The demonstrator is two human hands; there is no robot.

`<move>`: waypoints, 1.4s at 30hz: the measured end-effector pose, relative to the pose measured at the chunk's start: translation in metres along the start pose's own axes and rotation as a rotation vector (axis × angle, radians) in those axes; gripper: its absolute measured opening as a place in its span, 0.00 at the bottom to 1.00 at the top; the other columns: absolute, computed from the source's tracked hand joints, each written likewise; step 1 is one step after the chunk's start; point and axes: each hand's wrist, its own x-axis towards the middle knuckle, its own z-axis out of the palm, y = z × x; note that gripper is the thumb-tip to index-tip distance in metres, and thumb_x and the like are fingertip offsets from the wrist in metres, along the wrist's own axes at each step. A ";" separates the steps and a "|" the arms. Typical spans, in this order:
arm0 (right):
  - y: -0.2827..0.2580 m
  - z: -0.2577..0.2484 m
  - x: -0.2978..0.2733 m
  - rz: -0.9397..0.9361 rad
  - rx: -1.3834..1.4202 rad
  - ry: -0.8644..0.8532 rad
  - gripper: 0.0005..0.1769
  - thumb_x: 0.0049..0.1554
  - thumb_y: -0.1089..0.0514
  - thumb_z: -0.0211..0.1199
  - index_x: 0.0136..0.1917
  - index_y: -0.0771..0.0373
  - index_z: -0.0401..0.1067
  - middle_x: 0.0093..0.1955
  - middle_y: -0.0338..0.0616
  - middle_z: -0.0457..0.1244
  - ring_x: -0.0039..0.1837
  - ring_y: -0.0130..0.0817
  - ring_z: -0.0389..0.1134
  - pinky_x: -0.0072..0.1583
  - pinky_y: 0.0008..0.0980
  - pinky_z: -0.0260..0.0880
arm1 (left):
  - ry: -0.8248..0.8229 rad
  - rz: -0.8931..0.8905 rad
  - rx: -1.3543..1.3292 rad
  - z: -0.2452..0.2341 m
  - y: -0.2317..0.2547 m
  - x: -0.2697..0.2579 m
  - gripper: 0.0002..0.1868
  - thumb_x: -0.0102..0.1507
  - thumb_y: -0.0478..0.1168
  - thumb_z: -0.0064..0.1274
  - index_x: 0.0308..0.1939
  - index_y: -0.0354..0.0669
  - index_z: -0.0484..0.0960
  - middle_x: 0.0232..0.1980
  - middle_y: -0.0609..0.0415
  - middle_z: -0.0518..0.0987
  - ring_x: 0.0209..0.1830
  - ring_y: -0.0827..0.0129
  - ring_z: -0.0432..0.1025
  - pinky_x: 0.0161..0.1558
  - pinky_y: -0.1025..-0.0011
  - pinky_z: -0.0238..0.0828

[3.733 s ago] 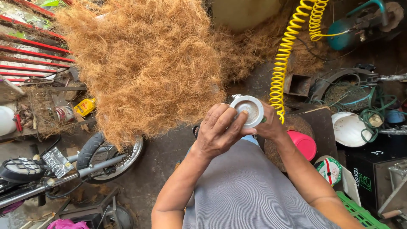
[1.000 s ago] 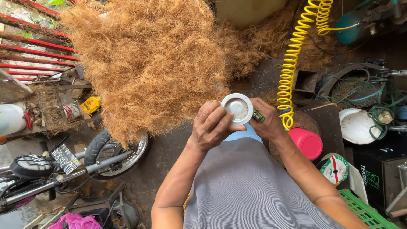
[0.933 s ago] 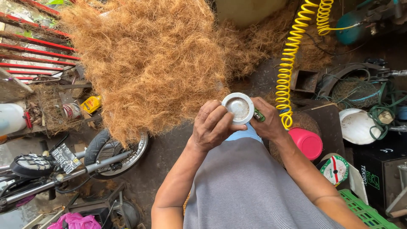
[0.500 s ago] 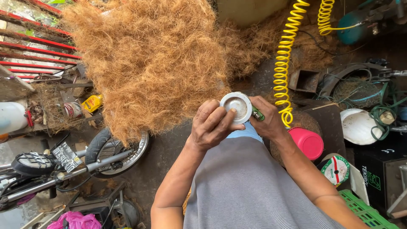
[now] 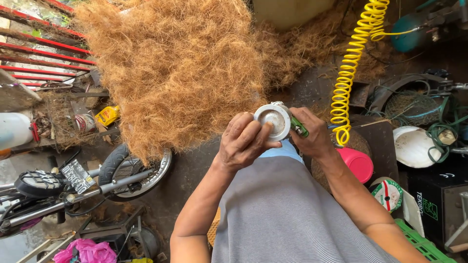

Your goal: Using a pneumatic spray gun to apply adhesive to a rectangular coconut fiber mat on a workbench.

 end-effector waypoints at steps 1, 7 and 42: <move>0.000 0.001 -0.001 -0.002 0.000 -0.001 0.21 0.50 0.66 0.67 0.58 0.63 0.72 0.47 0.48 0.65 0.48 0.55 0.70 0.45 0.50 0.75 | -0.002 0.008 0.009 0.000 -0.001 -0.001 0.16 0.65 0.50 0.55 0.39 0.38 0.84 0.36 0.47 0.74 0.32 0.54 0.73 0.39 0.58 0.81; 0.001 0.001 -0.002 -0.003 -0.020 0.027 0.22 0.51 0.62 0.70 0.59 0.64 0.73 0.46 0.48 0.65 0.47 0.55 0.70 0.45 0.49 0.75 | 0.007 0.014 0.032 0.003 -0.005 -0.003 0.17 0.64 0.50 0.56 0.39 0.38 0.85 0.36 0.48 0.74 0.33 0.54 0.74 0.39 0.57 0.81; -0.024 0.019 -0.013 0.087 0.485 -0.044 0.34 0.61 0.35 0.49 0.51 0.71 0.71 0.45 0.59 0.64 0.50 0.46 0.68 0.53 0.43 0.69 | 0.129 -0.615 -0.795 0.027 0.029 -0.015 0.34 0.50 0.46 0.73 0.54 0.31 0.76 0.49 0.43 0.79 0.49 0.52 0.75 0.52 0.57 0.74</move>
